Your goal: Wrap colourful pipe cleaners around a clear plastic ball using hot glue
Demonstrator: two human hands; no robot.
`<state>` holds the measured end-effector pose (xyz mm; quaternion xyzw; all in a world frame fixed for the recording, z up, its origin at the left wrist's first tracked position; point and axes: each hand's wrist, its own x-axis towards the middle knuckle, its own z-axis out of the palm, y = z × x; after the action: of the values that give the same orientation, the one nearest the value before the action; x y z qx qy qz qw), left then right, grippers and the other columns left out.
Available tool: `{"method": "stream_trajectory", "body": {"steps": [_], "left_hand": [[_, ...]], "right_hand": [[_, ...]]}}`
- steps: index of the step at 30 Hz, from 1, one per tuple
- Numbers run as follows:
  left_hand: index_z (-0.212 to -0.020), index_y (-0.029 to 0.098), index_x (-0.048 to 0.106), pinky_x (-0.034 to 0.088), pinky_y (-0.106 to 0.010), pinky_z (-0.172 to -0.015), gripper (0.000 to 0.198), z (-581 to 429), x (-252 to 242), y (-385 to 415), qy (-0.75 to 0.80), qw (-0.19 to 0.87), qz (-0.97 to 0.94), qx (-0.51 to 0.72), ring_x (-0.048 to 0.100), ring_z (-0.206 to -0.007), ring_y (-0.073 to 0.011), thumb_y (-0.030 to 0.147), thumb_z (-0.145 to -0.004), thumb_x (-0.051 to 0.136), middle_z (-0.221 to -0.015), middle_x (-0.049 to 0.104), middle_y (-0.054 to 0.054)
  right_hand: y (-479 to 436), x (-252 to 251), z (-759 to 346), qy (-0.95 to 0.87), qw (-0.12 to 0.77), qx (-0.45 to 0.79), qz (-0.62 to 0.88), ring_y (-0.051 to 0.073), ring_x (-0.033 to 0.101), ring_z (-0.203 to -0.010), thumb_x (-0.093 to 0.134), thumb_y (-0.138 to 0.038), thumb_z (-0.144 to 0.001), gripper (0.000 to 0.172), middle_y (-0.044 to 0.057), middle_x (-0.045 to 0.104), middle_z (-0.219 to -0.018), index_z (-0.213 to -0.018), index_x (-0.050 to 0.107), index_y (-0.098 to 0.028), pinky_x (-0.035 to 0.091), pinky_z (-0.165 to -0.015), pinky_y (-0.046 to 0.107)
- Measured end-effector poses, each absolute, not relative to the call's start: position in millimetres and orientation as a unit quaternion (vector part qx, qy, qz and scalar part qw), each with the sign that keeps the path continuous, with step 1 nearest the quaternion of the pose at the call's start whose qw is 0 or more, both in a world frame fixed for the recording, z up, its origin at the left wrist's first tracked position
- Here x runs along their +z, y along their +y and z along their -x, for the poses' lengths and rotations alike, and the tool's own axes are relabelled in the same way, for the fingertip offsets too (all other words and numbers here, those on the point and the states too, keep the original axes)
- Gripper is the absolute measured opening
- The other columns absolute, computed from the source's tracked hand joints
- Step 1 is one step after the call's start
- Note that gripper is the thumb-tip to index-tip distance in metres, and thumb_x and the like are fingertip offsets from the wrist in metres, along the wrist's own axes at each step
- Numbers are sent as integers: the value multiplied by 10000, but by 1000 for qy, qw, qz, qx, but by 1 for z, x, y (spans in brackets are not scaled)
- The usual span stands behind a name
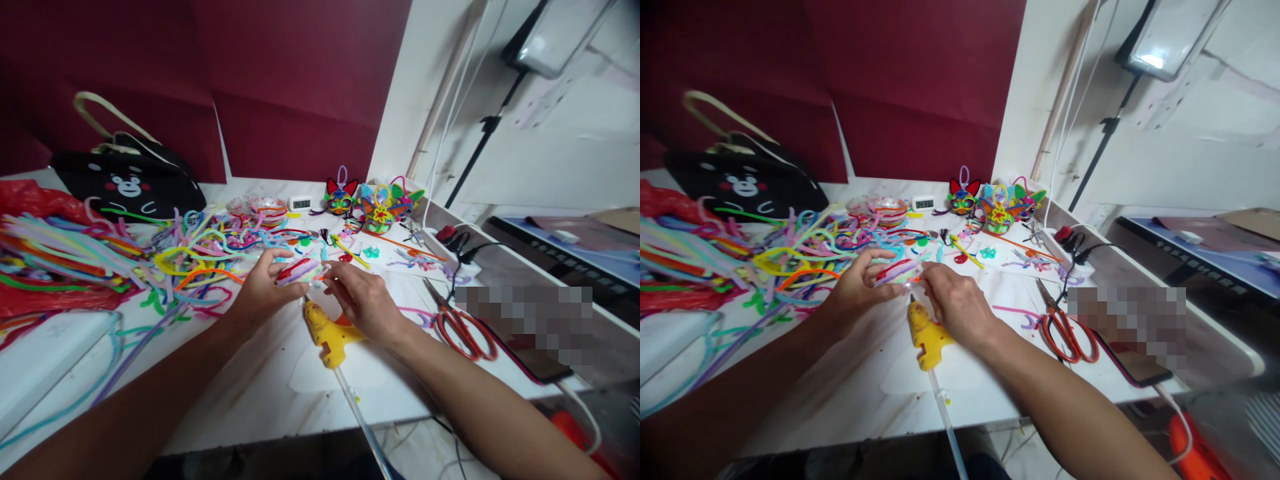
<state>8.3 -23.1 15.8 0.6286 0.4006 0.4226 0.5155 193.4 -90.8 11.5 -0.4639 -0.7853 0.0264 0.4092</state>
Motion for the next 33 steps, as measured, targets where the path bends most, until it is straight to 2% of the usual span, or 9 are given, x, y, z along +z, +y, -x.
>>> {"method": "stream_trajectory", "body": {"steps": [4, 8, 18, 26, 33], "left_hand": [[-1058, 225, 524, 528, -319, -700, 607, -10, 19, -29, 391, 555, -602, 419, 717, -785, -234, 335, -546, 830, -842, 732, -10], [-1041, 224, 530, 495, -280, -680, 583, -12, 22, -34, 389, 581, -583, 414, 693, -728, -186, 307, -550, 832, -813, 733, 11], [-1033, 219, 527, 501, -297, -669, 578, -9, 19, -29, 381, 584, -595, 399, 701, -735, -208, 301, -550, 833, -847, 739, -25], [-1048, 219, 529, 514, -303, -665, 565, -9, 22, -30, 386, 585, -596, 390, 704, -746, -212, 282, -563, 812, -863, 738, -31], [-1044, 222, 521, 502, -274, -648, 571, -10, 21, -31, 388, 586, -589, 399, 686, -709, -184, 281, -555, 810, -840, 723, -15]], "right_hand": [[-92, 15, -191, -771, 392, 36, 500, 174, 693, -733, 417, -228, -1004, 109, 64, 657, -848, -972, 518, -202, 514, -654, 276], [-92, 16, -187, -765, 393, 42, 509, 183, 693, -727, 415, -241, -999, 98, 75, 653, -859, -936, 481, -206, 507, -662, 289], [-92, 14, -182, -745, 399, 27, 534, 189, 655, -684, 415, -293, -973, 118, 73, 666, -806, -875, 428, -229, 480, -631, 298], [-91, 14, -181, -733, 397, -3, 552, 183, 603, -651, 423, -289, -951, 105, 54, 647, -769, -867, 445, -229, 447, -600, 289], [-92, 12, -181, -728, 424, 45, 537, 179, 620, -678, 450, -256, -942, 79, 46, 651, -776, -868, 441, -229, 463, -627, 294]]}}
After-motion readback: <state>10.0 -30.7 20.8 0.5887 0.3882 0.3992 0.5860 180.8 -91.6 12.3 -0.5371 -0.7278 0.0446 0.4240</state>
